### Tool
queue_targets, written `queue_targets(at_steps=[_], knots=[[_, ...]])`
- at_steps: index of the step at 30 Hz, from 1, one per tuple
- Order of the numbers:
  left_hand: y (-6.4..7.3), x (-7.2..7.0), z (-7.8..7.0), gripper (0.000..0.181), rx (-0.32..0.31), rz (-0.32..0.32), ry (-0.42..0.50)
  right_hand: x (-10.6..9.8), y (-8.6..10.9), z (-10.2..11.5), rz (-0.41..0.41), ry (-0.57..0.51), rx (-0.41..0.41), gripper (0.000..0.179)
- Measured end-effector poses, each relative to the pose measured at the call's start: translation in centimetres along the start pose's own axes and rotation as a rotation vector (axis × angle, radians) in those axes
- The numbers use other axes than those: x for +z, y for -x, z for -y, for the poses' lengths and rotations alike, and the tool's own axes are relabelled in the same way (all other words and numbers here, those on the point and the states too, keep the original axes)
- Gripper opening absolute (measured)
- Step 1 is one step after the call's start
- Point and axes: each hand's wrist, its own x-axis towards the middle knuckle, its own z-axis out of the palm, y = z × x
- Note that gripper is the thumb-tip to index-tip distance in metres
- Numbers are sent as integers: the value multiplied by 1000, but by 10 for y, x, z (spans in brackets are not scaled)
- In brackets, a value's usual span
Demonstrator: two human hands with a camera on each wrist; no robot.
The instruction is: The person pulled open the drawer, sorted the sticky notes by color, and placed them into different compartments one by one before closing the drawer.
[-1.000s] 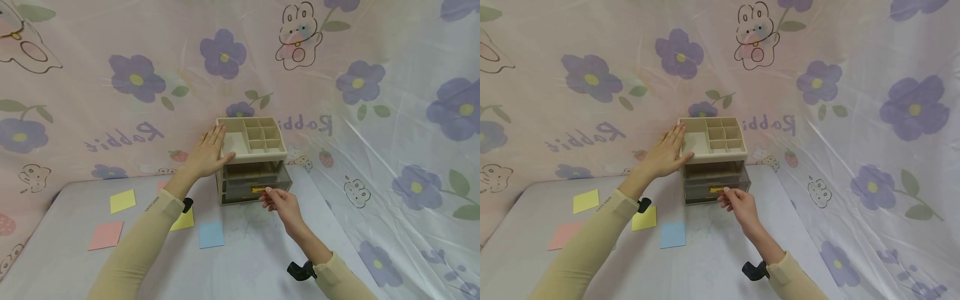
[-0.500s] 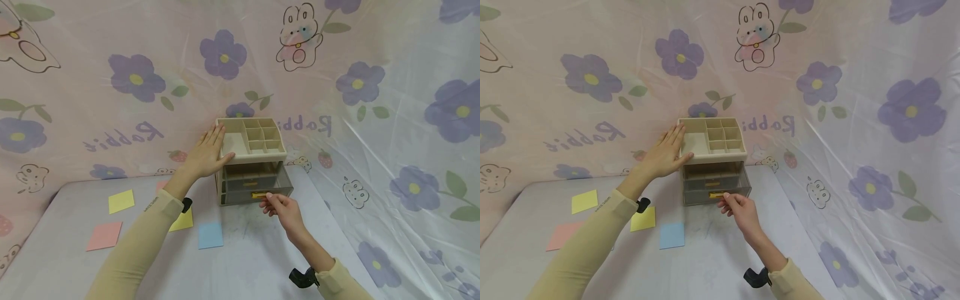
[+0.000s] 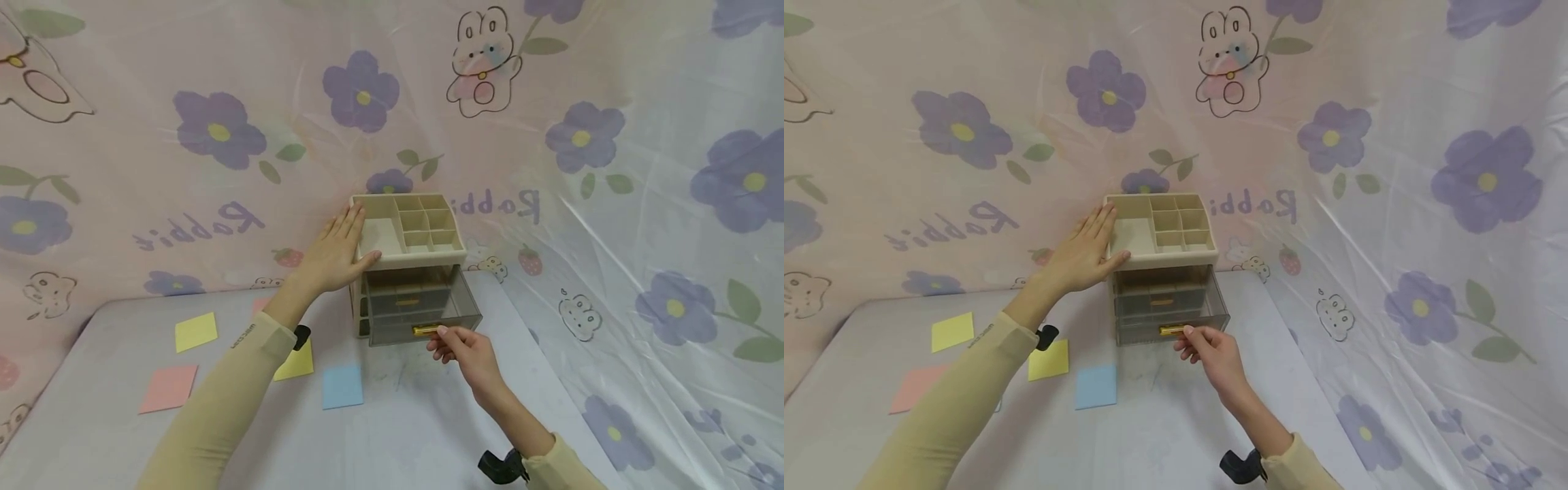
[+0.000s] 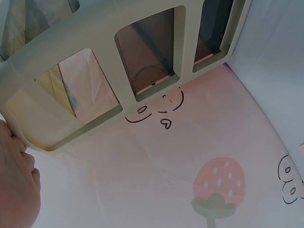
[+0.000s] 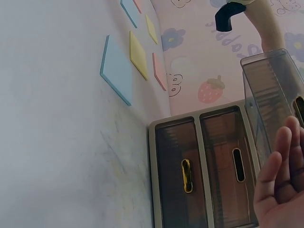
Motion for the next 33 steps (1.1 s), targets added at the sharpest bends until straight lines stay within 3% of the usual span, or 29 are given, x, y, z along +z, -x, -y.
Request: queue_targets(at_steps=[20, 33], knots=[[1, -3, -2, 93, -5, -6, -14, -4, 6, -5, 36, -25, -30, 37], [3, -3, -2, 93, -13, 7, -6, -7, 6, -8, 62, 27, -56, 39]])
